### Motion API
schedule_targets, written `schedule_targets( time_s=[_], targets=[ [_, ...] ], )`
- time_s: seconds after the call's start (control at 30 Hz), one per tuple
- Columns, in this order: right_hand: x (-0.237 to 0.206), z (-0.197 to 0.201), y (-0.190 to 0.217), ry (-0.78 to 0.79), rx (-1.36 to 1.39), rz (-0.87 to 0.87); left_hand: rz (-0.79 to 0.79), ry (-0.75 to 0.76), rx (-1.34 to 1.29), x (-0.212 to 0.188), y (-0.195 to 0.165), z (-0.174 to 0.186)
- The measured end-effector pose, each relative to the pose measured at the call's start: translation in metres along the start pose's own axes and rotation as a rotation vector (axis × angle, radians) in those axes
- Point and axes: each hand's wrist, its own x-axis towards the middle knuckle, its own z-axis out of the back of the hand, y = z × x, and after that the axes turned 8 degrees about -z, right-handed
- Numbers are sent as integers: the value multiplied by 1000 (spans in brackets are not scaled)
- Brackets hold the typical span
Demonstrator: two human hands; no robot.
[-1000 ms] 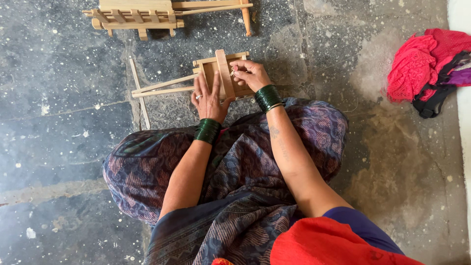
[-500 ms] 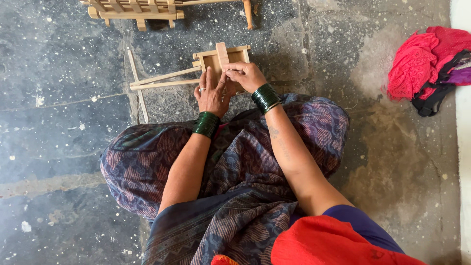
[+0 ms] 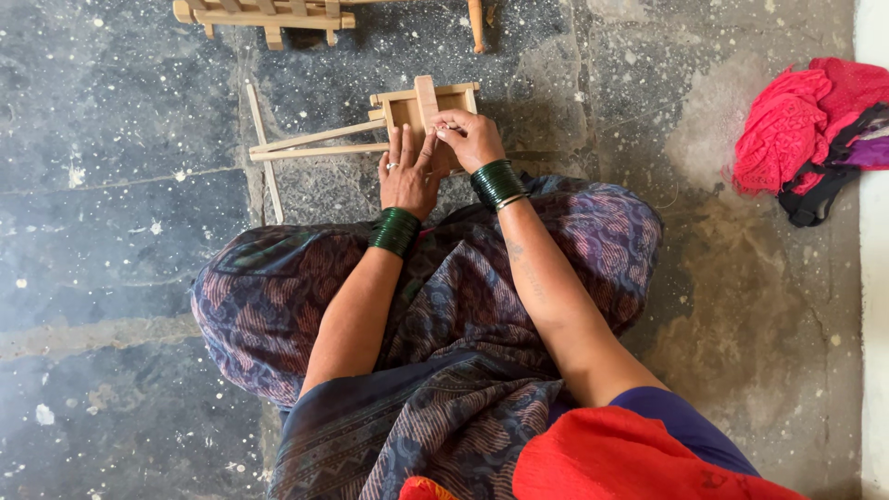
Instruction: The person sits on the floor assembling a small wooden toy cart, fitting slats and crossbars into a slotted wooden frame by hand. They press pieces into place, flip and reorient the toy, and attach long dowel handles to the sides.
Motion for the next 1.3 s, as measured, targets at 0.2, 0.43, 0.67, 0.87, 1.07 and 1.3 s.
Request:
schedule_targets(
  time_s=[0.2, 0.43, 0.67, 0.87, 1.07, 1.3],
  targets=[
    [2, -3, -7, -110, -102, 24, 85, 105, 92, -4, -26, 0],
    [0, -6, 6, -70, 15, 65, 96, 173, 24, -28, -58, 6],
    [7, -44, 28, 58, -292, 287, 6, 168, 94, -26, -48, -20],
    [19, -82, 52, 96, -490, 285, -33, 292, 68, -21, -44, -33],
    [14, -139, 89, 181, -440, 421, -48, 311, 123, -14, -49, -37],
    [19, -144, 101, 207, -562, 365, -68, 248, 168, -13, -49, -41]
  ],
)
